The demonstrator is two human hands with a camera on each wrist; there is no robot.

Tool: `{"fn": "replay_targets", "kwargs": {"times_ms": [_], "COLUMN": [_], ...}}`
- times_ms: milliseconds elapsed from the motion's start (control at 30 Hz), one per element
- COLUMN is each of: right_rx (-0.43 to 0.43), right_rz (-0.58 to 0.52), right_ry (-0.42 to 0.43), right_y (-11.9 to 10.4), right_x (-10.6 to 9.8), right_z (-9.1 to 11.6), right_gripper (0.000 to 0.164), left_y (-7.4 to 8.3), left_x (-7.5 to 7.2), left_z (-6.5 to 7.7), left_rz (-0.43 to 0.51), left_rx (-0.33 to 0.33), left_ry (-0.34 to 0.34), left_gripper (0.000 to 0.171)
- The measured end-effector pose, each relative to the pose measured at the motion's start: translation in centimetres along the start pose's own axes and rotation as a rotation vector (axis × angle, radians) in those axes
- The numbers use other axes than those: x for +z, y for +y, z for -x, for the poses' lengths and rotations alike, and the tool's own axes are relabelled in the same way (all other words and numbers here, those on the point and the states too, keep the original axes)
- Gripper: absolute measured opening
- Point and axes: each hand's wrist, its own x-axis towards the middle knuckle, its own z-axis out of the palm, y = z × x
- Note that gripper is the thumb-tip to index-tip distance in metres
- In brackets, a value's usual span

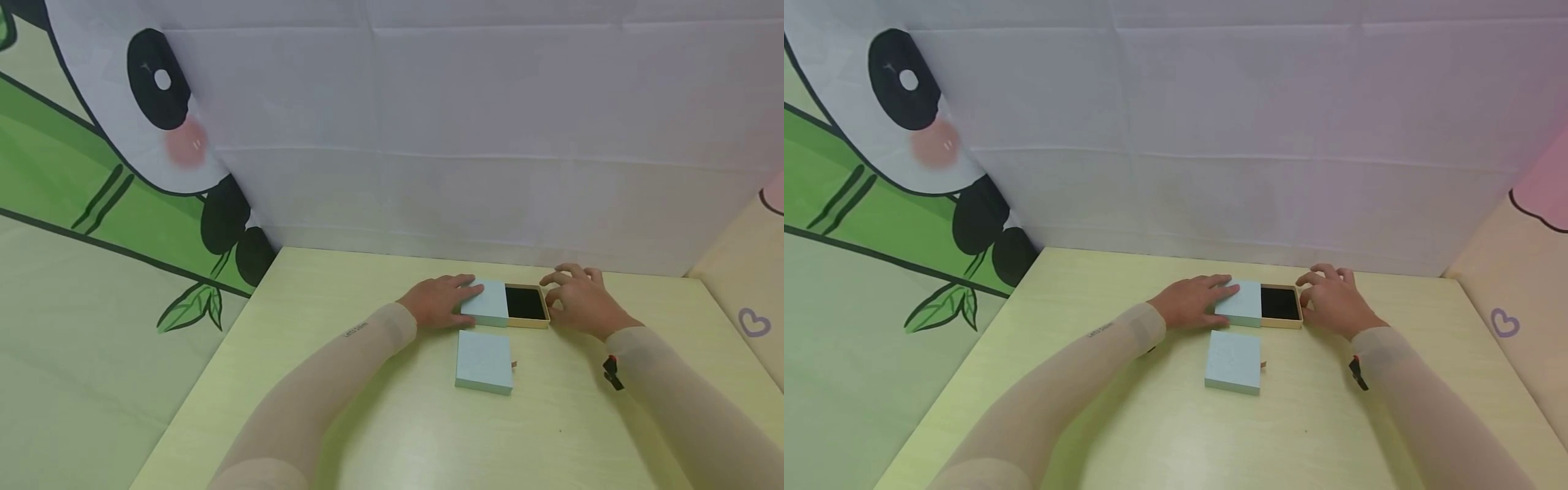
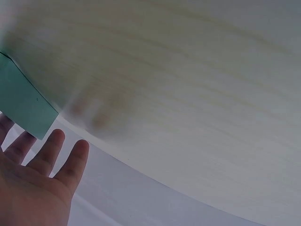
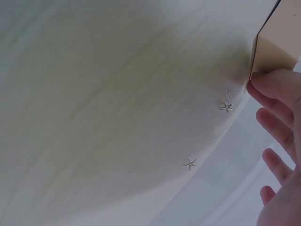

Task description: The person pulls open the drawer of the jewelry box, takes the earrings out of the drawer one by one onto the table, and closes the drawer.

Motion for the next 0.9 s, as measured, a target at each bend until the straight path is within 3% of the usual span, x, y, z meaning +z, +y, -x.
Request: {"fn": "replay_targets", "kwargs": {"times_ms": [567, 767, 900], "right_rx": [-0.014, -0.002, -0.029], "right_rz": [-0.014, -0.031, -0.042], "right_ry": [0.02, 0.004, 0.044], "right_y": [-0.1, -1.1, -1.7], "right_x": [0.2, 0.0, 0.3], "right_z": [-0.1, -0.4, -0.6], "right_gripper": [0.018, 0.018, 0.019], "left_y": [0.1, 0.2, 0.2], "left_x": [-0.2, -0.2, -0.3], "left_z": [-0.1, 0.1, 0.2], "left_rz": [0.003, 0.008, 0.014], "left_rx": [0.001, -0.001, 0.001], "left_ry": [-0.004, -0.004, -0.008], "left_gripper": [0.087, 0.087, 0.087]}}
